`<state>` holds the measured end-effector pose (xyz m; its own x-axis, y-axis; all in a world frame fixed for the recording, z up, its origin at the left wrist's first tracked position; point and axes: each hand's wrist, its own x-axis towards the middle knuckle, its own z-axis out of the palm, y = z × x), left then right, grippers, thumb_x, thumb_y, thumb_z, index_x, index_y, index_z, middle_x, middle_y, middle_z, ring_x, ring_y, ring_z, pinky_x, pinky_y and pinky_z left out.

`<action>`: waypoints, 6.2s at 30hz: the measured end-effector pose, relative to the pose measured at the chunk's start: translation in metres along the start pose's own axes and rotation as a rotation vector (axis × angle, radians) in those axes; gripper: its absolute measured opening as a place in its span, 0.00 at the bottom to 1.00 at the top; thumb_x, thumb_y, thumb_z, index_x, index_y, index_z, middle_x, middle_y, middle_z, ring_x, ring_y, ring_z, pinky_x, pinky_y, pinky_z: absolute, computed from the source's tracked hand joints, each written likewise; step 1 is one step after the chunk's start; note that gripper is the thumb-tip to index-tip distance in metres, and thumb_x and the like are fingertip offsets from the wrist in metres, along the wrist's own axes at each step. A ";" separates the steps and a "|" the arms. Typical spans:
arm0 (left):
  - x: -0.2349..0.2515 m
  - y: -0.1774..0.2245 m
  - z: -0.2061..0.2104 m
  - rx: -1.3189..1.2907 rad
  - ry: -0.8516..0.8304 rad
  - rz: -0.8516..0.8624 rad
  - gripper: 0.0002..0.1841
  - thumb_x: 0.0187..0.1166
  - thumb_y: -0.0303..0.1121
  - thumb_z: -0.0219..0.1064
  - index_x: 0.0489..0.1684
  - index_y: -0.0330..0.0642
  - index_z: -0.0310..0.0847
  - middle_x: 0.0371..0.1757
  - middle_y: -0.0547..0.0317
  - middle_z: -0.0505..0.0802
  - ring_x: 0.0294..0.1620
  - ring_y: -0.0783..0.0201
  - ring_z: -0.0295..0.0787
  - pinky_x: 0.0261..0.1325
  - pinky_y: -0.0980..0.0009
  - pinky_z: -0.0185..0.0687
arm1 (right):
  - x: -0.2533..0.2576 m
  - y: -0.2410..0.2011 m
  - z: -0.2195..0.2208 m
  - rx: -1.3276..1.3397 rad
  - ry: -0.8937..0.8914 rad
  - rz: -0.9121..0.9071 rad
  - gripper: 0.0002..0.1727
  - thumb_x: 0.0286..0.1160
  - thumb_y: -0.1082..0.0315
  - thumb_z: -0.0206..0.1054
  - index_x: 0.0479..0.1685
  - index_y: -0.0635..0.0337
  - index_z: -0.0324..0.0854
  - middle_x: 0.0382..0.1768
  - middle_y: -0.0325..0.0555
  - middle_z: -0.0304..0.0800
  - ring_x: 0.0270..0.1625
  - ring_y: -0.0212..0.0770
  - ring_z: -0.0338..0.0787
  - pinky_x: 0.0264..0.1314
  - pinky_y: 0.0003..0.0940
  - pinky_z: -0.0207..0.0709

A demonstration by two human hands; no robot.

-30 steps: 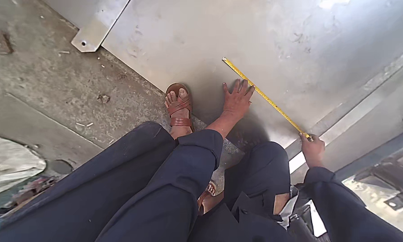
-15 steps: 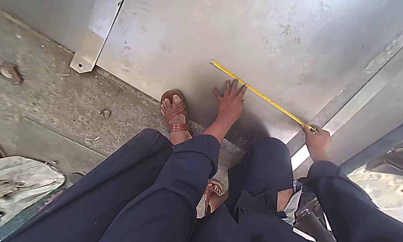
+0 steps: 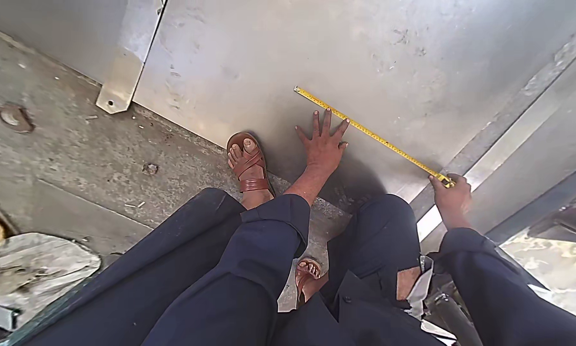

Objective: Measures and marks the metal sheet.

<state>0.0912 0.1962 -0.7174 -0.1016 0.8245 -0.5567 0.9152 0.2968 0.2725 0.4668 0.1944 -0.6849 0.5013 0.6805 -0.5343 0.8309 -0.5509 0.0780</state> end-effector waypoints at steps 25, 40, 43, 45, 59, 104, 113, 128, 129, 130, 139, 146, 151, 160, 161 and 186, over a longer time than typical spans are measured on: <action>0.004 -0.005 -0.013 0.017 -0.039 0.073 0.28 0.88 0.54 0.57 0.89 0.85 0.62 0.97 0.51 0.53 0.95 0.31 0.40 0.81 0.19 0.42 | -0.094 -0.169 0.030 0.473 0.003 -0.692 0.25 0.95 0.51 0.49 0.70 0.51 0.87 0.57 0.55 0.84 0.61 0.48 0.83 0.65 0.43 0.76; 0.013 -0.011 -0.026 0.143 -0.105 0.113 0.28 0.91 0.44 0.55 0.87 0.90 0.61 0.95 0.53 0.62 0.93 0.32 0.50 0.73 0.25 0.59 | -0.087 -0.175 0.080 0.653 0.024 -0.758 0.13 0.88 0.63 0.60 0.53 0.64 0.84 0.36 0.47 0.91 0.36 0.36 0.90 0.43 0.34 0.85; 0.014 -0.014 -0.024 0.157 -0.088 0.136 0.28 0.91 0.45 0.55 0.87 0.90 0.61 0.94 0.54 0.63 0.92 0.33 0.52 0.72 0.27 0.60 | -0.090 -0.176 0.076 0.704 -0.070 -0.757 0.14 0.86 0.59 0.66 0.52 0.61 0.88 0.39 0.44 0.94 0.39 0.31 0.92 0.47 0.27 0.86; 0.013 -0.015 -0.024 0.149 -0.090 0.138 0.28 0.90 0.45 0.56 0.87 0.89 0.61 0.94 0.54 0.63 0.93 0.33 0.51 0.73 0.26 0.60 | -0.092 -0.179 0.071 0.709 -0.135 -0.744 0.14 0.82 0.59 0.70 0.51 0.60 0.90 0.43 0.45 0.95 0.43 0.30 0.92 0.52 0.27 0.85; 0.013 -0.013 -0.027 0.165 -0.113 0.122 0.27 0.90 0.48 0.54 0.88 0.90 0.60 0.95 0.53 0.60 0.93 0.34 0.49 0.74 0.27 0.58 | -0.103 -0.187 0.063 0.349 -0.449 -0.483 0.31 0.92 0.52 0.57 0.90 0.50 0.62 0.32 0.52 0.88 0.31 0.53 0.89 0.41 0.55 0.84; 0.008 -0.022 -0.031 -0.202 -0.131 0.165 0.36 0.83 0.22 0.60 0.90 0.69 0.66 0.96 0.55 0.58 0.96 0.36 0.41 0.79 0.17 0.46 | -0.073 -0.181 0.048 0.191 0.204 -1.005 0.19 0.88 0.61 0.61 0.61 0.65 0.90 0.59 0.64 0.93 0.67 0.61 0.89 0.75 0.50 0.76; 0.006 -0.024 -0.035 -0.246 -0.186 0.174 0.35 0.86 0.21 0.55 0.92 0.67 0.62 0.97 0.55 0.55 0.97 0.37 0.37 0.79 0.15 0.39 | -0.052 -0.193 0.062 -0.034 0.262 -0.977 0.18 0.81 0.58 0.71 0.59 0.60 0.92 0.56 0.67 0.92 0.64 0.65 0.90 0.68 0.56 0.79; 0.006 -0.024 -0.034 -0.248 -0.180 0.176 0.37 0.85 0.20 0.56 0.93 0.67 0.60 0.97 0.54 0.54 0.97 0.37 0.36 0.79 0.15 0.40 | -0.048 -0.198 0.061 -0.017 0.256 -0.962 0.13 0.83 0.61 0.69 0.55 0.57 0.95 0.50 0.64 0.94 0.58 0.62 0.92 0.60 0.54 0.82; 0.007 -0.024 -0.034 -0.248 -0.182 0.176 0.37 0.85 0.20 0.56 0.93 0.67 0.60 0.97 0.54 0.54 0.97 0.36 0.36 0.79 0.15 0.40 | -0.047 -0.197 0.061 -0.015 0.257 -0.966 0.14 0.83 0.61 0.69 0.55 0.57 0.95 0.51 0.64 0.94 0.58 0.61 0.92 0.60 0.54 0.82; 0.006 -0.025 -0.033 -0.248 -0.183 0.175 0.37 0.85 0.20 0.55 0.93 0.67 0.59 0.97 0.54 0.54 0.97 0.36 0.36 0.79 0.15 0.40 | -0.047 -0.197 0.062 -0.009 0.257 -0.968 0.14 0.83 0.60 0.69 0.55 0.57 0.94 0.51 0.64 0.94 0.58 0.61 0.92 0.60 0.54 0.82; 0.008 -0.023 -0.030 -0.233 -0.181 0.176 0.37 0.84 0.20 0.57 0.93 0.67 0.60 0.97 0.55 0.54 0.97 0.37 0.36 0.78 0.15 0.40 | -0.044 -0.195 0.063 -0.010 0.276 -0.982 0.13 0.83 0.60 0.69 0.54 0.57 0.95 0.48 0.64 0.94 0.55 0.62 0.93 0.57 0.55 0.82; 0.008 -0.023 -0.031 -0.226 -0.185 0.177 0.38 0.84 0.20 0.57 0.94 0.68 0.59 0.98 0.55 0.53 0.97 0.37 0.35 0.78 0.15 0.41 | -0.043 -0.194 0.064 -0.017 0.274 -0.987 0.14 0.83 0.60 0.69 0.55 0.57 0.95 0.50 0.64 0.94 0.57 0.62 0.93 0.59 0.55 0.82; 0.007 -0.023 -0.032 -0.227 -0.174 0.173 0.38 0.84 0.20 0.57 0.92 0.68 0.61 0.97 0.55 0.55 0.97 0.37 0.37 0.79 0.16 0.41 | -0.043 -0.194 0.063 -0.024 0.266 -0.975 0.15 0.84 0.59 0.68 0.55 0.57 0.94 0.51 0.63 0.94 0.58 0.62 0.93 0.59 0.56 0.82; 0.002 -0.022 -0.029 -0.175 -0.086 0.160 0.39 0.78 0.21 0.63 0.89 0.73 0.67 0.95 0.57 0.62 0.96 0.37 0.46 0.80 0.19 0.47 | -0.057 -0.185 0.061 0.055 0.233 -0.982 0.19 0.83 0.55 0.68 0.60 0.58 0.92 0.52 0.65 0.92 0.60 0.64 0.90 0.63 0.59 0.80; 0.001 -0.020 -0.030 -0.157 -0.093 0.156 0.39 0.79 0.22 0.63 0.88 0.75 0.67 0.95 0.57 0.63 0.95 0.37 0.47 0.80 0.19 0.48 | -0.067 -0.181 0.060 0.118 0.233 -0.977 0.18 0.84 0.56 0.67 0.58 0.58 0.92 0.51 0.63 0.93 0.59 0.62 0.91 0.63 0.57 0.80; 0.010 -0.020 -0.016 0.037 -0.010 0.114 0.28 0.86 0.46 0.61 0.84 0.92 0.65 0.95 0.58 0.62 0.94 0.38 0.49 0.78 0.26 0.49 | -0.082 -0.194 0.108 0.659 0.102 -0.844 0.09 0.83 0.64 0.63 0.48 0.62 0.81 0.44 0.47 0.97 0.47 0.39 0.97 0.51 0.37 0.89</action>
<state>0.0660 0.2061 -0.7154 0.0082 0.8469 -0.5317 0.9344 0.1828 0.3057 0.2388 0.1933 -0.7476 -0.1299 0.9832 -0.1279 0.6395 -0.0155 -0.7686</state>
